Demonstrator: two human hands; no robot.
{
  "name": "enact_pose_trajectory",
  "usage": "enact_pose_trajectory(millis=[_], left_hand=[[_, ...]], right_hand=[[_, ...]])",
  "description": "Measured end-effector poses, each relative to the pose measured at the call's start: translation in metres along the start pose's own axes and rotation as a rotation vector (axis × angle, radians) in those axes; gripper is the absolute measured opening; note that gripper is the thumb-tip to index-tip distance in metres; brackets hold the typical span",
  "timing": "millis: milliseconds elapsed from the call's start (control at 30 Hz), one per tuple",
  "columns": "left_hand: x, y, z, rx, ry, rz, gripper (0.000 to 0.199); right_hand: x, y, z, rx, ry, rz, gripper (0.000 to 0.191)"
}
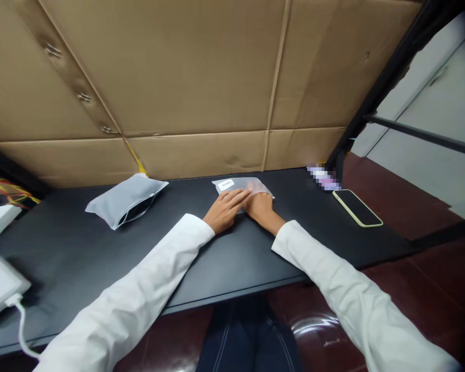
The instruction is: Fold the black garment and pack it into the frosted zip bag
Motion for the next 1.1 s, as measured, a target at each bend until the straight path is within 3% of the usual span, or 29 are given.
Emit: enact_pose_trajectory(millis=[133, 267, 400, 567, 867, 967, 1033, 1100], left_hand=[[-0.002, -0.001, -0.006, -0.081, -0.062, 0.053, 0.071], [-0.001, -0.003, -0.017, -0.141, -0.099, 0.072, 0.069], [0.004, -0.007, -0.035, -0.229, -0.081, 0.038, 0.067], [0.012, -0.013, -0.057, -0.333, -0.055, -0.031, 0.072], [0.016, -0.017, -0.066, -0.407, 0.026, -0.075, 0.077], [0.016, -0.018, -0.069, -0.404, 0.042, -0.077, 0.076], [0.016, -0.018, -0.069, -0.372, 0.032, -0.075, 0.076], [0.015, -0.017, -0.069, -0.340, 0.018, -0.066, 0.075]], right_hand=[[-0.009, -0.004, -0.007, -0.109, -0.010, 0.063, 0.033], [-0.010, -0.011, -0.024, -0.285, -0.026, 0.030, 0.047], [-0.007, -0.022, -0.035, -0.295, -0.134, 0.012, 0.037], [-0.012, -0.038, -0.060, -0.541, -0.112, 0.082, 0.030], [-0.017, -0.044, -0.065, -0.717, 0.024, 0.197, 0.032], [-0.024, -0.040, -0.057, -0.691, 0.019, 0.249, 0.024], [-0.032, -0.032, -0.045, -0.582, 0.040, 0.288, 0.016], [-0.037, -0.021, -0.028, -0.422, 0.095, 0.306, 0.032]])
Point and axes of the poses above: each hand's wrist, its own y-axis towards the middle knuckle, its own x-axis out of the palm, z = x × y, the point moved 7 cm from there along y, towards the middle knuckle, and after that the axes turned 10 degrees about y, right-handed, at the moved point
